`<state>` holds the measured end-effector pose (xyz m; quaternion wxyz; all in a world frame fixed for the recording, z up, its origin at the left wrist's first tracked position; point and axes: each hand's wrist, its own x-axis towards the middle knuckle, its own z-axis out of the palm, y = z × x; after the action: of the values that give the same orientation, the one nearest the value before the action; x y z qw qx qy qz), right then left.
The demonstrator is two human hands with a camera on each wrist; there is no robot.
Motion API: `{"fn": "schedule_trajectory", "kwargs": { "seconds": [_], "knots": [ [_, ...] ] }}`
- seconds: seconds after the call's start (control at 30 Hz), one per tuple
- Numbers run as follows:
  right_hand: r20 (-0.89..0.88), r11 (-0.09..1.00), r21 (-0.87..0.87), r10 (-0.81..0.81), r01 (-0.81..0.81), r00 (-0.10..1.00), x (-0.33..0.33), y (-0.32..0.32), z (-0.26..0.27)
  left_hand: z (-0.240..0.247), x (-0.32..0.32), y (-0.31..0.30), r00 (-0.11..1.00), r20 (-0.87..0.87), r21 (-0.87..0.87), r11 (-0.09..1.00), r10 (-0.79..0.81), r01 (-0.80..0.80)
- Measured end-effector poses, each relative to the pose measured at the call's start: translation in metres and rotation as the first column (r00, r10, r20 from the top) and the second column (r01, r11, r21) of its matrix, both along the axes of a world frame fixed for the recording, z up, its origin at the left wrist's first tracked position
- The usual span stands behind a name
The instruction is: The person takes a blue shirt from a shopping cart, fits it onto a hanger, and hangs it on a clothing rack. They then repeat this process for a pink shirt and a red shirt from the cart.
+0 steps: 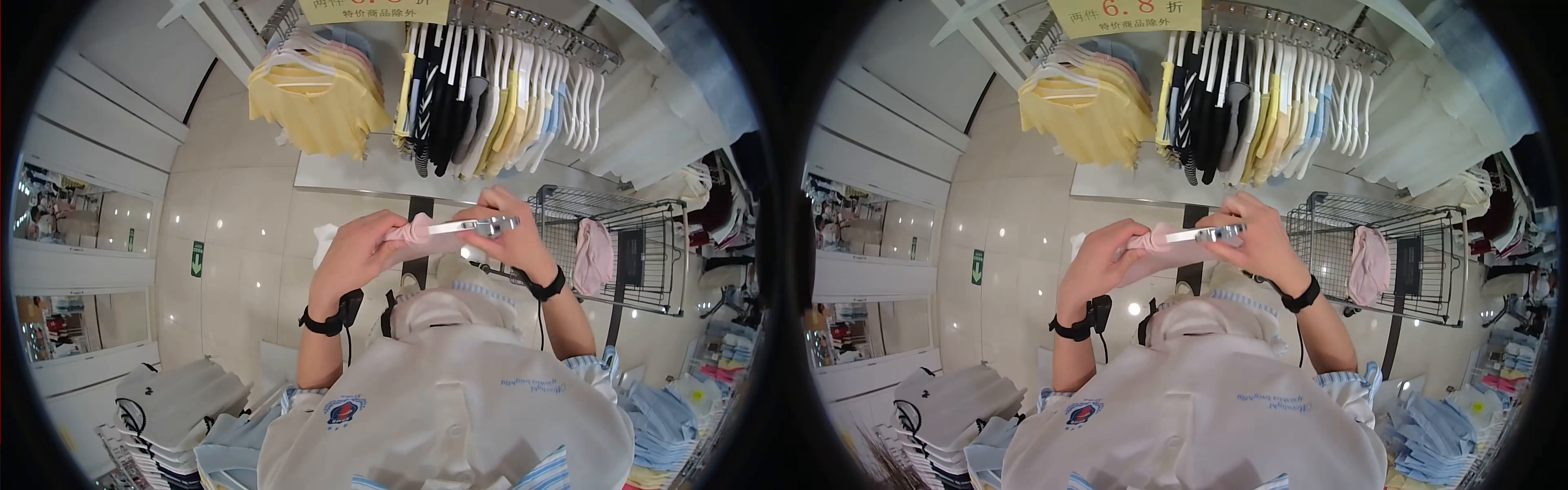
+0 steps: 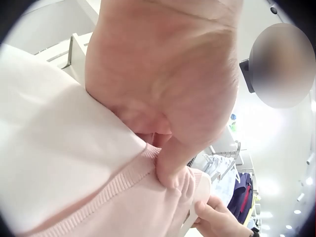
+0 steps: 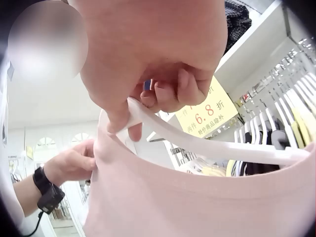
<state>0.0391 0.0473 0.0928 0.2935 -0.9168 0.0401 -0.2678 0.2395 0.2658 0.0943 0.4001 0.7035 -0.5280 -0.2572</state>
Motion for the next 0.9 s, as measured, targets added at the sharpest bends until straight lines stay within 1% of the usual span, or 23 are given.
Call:
{"fn": "schedule_trajectory", "kwargs": {
  "seconds": [0.07, 0.1, 0.13, 0.17, 0.2, 0.23, 0.3, 0.33, 0.37, 0.4, 0.43, 0.5, 0.53, 0.57, 0.63, 0.67, 0.7, 0.73, 0.77, 0.8, 0.83, 0.87, 0.9],
  "knots": [
    [-0.213, 0.999, 0.042, -0.02, 0.029, 0.977, -0.003, -0.005, -0.003, 0.0, -0.005, -0.003, 1.0, -0.002, -0.031, 0.999, 0.022, -0.022],
    [-0.21, 0.998, 0.039, -0.033, 0.042, 0.977, -0.004, -0.008, -0.002, -0.001, -0.006, -0.005, 0.999, -0.007, -0.06, 0.997, 0.053, -0.053],
    [-0.176, 0.993, 0.096, -0.053, 0.07, 0.983, -0.007, -0.011, -0.001, -0.002, -0.006, -0.004, 0.999, -0.006, -0.062, 0.997, 0.039, -0.039],
    [-0.144, 0.983, 0.154, -0.074, 0.097, 0.987, -0.01, -0.015, 0.0, -0.005, -0.004, -0.002, 0.992, 0.088, -0.051, 0.995, 0.094, -0.09],
    [-0.146, 0.982, 0.153, -0.089, 0.111, 0.985, -0.014, -0.019, 0.004, -0.008, -0.004, -0.001, 0.972, 0.181, -0.046, 0.989, 0.147, -0.141],
    [-0.153, 0.98, 0.139, -0.118, 0.14, 0.981, -0.018, -0.025, 0.011, -0.011, -0.005, -0.002, 0.975, 0.18, -0.047, 0.991, 0.132, -0.126],
    [-0.157, 0.976, 0.123, -0.159, 0.179, 0.975, -0.023, -0.036, 0.016, -0.015, -0.006, -0.004, 0.986, 0.093, -0.079, 0.988, 0.141, -0.134],
    [-0.1, 0.974, 0.122, -0.18, 0.192, 0.978, -0.025, -0.041, 0.016, -0.016, -0.006, -0.005, 0.987, 0.094, -0.081, 0.989, 0.13, -0.123],
    [-0.045, 0.972, 0.121, -0.198, 0.202, 0.979, -0.027, -0.043, 0.017, -0.017, -0.01, -0.008, 0.98, 0.146, -0.146, 0.983, 0.136, -0.115],
    [-0.119, 0.97, 0.136, -0.185, 0.201, 0.975, -0.03, -0.043, 0.021, -0.018, -0.014, -0.012, 0.969, 0.196, -0.212, 0.972, 0.147, -0.105],
    [-0.119, 0.969, 0.131, -0.192, 0.207, 0.974, -0.03, -0.044, 0.025, -0.021, -0.024, -0.016, 0.971, 0.195, -0.216, 0.971, 0.142, -0.099],
    [0.011, 0.974, 0.075, -0.216, 0.215, 0.976, -0.028, -0.051, 0.031, -0.03, -0.054, -0.023, 0.978, 0.068, -0.211, 0.961, 0.195, -0.177],
    [-0.224, 0.926, 0.292, -0.178, 0.24, 0.958, -0.035, -0.054, 0.025, -0.035, -0.065, -0.026, 0.98, 0.059, -0.215, 0.961, 0.191, -0.174],
    [-0.227, 0.926, 0.289, -0.18, 0.243, 0.957, -0.037, -0.056, 0.016, -0.037, -0.075, -0.029, 0.98, 0.056, -0.216, 0.961, 0.189, -0.173],
    [-0.117, 0.854, 0.5, -0.098, 0.144, 0.988, -0.037, -0.057, 0.0, -0.038, -0.091, -0.035, 0.987, 0.021, -0.219, 0.964, 0.158, -0.15],
    [-0.128, 0.899, 0.405, -0.126, 0.167, 0.984, -0.037, -0.06, -0.001, -0.039, -0.1, -0.039, 0.988, 0.022, -0.22, 0.965, 0.154, -0.145],
    [-0.129, 0.899, 0.404, -0.13, 0.171, 0.983, -0.034, -0.061, -0.004, -0.04, -0.11, -0.042, 0.997, -0.006, -0.206, 0.976, 0.076, -0.075],
    [-0.068, 0.77, 0.618, -0.15, 0.159, 0.986, -0.031, -0.063, -0.007, -0.038, -0.115, -0.043, 0.999, -0.037, -0.196, 0.981, -0.001, -0.006],
    [-0.012, 0.597, 0.793, -0.182, 0.12, 0.983, -0.027, -0.067, -0.008, -0.035, -0.117, -0.041, 0.999, -0.039, -0.2, 0.98, 0.0, -0.007],
    [0.048, 0.536, 0.843, -0.147, 0.038, 0.988, -0.023, -0.073, -0.001, -0.028, -0.118, -0.039, 0.978, -0.065, -0.245, 0.953, -0.199, 0.177],
    [0.045, 0.541, 0.84, -0.139, 0.038, 0.989, -0.021, -0.073, 0.006, -0.023, -0.119, -0.038, 0.918, -0.079, -0.294, 0.889, -0.387, 0.35],
    [0.07, 0.497, 0.868, -0.097, -0.012, 0.993, -0.019, -0.072, 0.016, -0.032, -0.113, -0.036, 0.896, -0.034, -0.274, 0.866, -0.443, 0.418],
    [0.095, 0.449, 0.891, -0.056, -0.06, 0.994, -0.018, -0.072, 0.022, -0.036, -0.105, -0.035, 0.899, -0.034, -0.282, 0.867, -0.437, 0.411]
  ]
}}
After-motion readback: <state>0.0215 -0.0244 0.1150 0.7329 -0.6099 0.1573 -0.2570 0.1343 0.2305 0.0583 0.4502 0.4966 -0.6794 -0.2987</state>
